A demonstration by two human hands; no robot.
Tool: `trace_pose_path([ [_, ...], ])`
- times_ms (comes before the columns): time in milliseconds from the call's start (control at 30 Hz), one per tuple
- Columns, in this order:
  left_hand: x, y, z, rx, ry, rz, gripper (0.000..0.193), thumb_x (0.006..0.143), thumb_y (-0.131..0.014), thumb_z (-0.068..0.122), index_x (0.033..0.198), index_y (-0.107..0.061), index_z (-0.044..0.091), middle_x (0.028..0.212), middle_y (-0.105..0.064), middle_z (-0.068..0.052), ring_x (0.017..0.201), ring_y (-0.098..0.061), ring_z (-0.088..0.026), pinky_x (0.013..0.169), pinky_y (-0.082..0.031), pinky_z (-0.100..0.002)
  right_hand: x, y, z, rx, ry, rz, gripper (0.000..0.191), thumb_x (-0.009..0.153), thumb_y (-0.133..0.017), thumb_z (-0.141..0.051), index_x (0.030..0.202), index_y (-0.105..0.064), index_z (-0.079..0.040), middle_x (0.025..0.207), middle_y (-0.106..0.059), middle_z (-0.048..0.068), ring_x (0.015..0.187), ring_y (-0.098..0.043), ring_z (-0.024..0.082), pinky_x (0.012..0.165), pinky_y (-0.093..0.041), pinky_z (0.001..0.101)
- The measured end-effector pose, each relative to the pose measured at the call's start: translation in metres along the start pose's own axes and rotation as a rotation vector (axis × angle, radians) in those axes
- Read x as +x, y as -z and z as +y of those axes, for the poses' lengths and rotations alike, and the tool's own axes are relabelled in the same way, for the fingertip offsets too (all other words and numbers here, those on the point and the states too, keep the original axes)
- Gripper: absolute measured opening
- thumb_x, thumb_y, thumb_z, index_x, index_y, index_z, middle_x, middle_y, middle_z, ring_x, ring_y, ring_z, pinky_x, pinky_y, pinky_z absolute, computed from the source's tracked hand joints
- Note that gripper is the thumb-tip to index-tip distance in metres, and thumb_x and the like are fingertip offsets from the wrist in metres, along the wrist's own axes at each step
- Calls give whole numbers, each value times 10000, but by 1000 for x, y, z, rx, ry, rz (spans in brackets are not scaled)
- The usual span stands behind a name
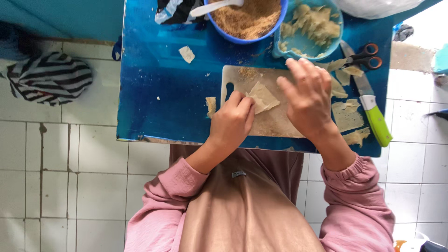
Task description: The person sits on the floor at a low table and folds thin pastry sheets into triangular pieces by hand, one at a time, placing finished folded pieces aside. They occasionally reach into a bowl of dough pieces and a bowl of brown powder, and a knife and scissors rest on the table.
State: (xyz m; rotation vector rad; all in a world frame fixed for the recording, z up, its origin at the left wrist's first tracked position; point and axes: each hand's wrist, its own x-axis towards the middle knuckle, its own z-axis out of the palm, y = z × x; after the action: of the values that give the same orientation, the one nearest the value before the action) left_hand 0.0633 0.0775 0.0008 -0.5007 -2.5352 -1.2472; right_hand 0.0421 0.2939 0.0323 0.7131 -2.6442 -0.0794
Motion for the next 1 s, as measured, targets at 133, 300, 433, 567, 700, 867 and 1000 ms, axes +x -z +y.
trace_pose_path([
  [133,-1,-2,2,6,-9,16,60,959,-688,114,969,-648,71,979,-607,-87,801,-677,-290,646,-545,-377,6,-14,24,58,-140,103,441,923,-737,-26,1355,-673,36,1556,-491,190,1498,-421,386,1234,-296,522],
  [300,1,-1,3,38,-19,-1,65,964,-689,120,970,-649,69,975,-600,-87,821,-680,-287,658,-555,-379,20,-14,34,13,-145,207,265,995,-839,-58,1194,-666,-76,1455,-586,77,1420,-487,305,1218,-330,467],
  [433,6,1,5,94,8,-32,159,938,-708,153,1020,-605,63,1012,-587,-103,869,-682,-288,663,-566,-361,39,9,19,163,-156,235,358,903,-852,-128,1171,-621,-71,1236,-594,146,1237,-528,360,1069,-369,520],
  [567,10,1,10,239,135,-126,307,901,-738,252,1016,-555,33,1010,-571,-130,891,-692,-281,602,-573,-341,100,14,-3,377,3,270,448,962,-843,-185,1307,-584,-64,1221,-586,152,1181,-556,360,1034,-415,485],
  [700,23,4,5,280,166,-184,360,895,-748,304,998,-550,21,1010,-580,-134,903,-707,-278,594,-585,-359,181,-12,-33,387,129,164,501,888,-812,-227,1307,-612,-39,1092,-598,123,1041,-581,357,875,-444,468],
  [867,34,8,-4,122,143,-255,330,871,-740,233,1026,-546,15,1071,-593,-181,881,-698,-371,652,-590,-422,236,-41,-47,341,100,116,174,914,-763,-190,1001,-661,-79,985,-641,101,993,-622,328,828,-465,448],
  [1000,34,2,-3,61,166,-273,266,927,-683,144,1099,-527,15,1065,-613,-201,892,-703,-396,693,-580,-469,232,-39,-21,145,86,247,141,1005,-712,-174,953,-669,-50,915,-659,127,867,-631,340,782,-449,456],
])
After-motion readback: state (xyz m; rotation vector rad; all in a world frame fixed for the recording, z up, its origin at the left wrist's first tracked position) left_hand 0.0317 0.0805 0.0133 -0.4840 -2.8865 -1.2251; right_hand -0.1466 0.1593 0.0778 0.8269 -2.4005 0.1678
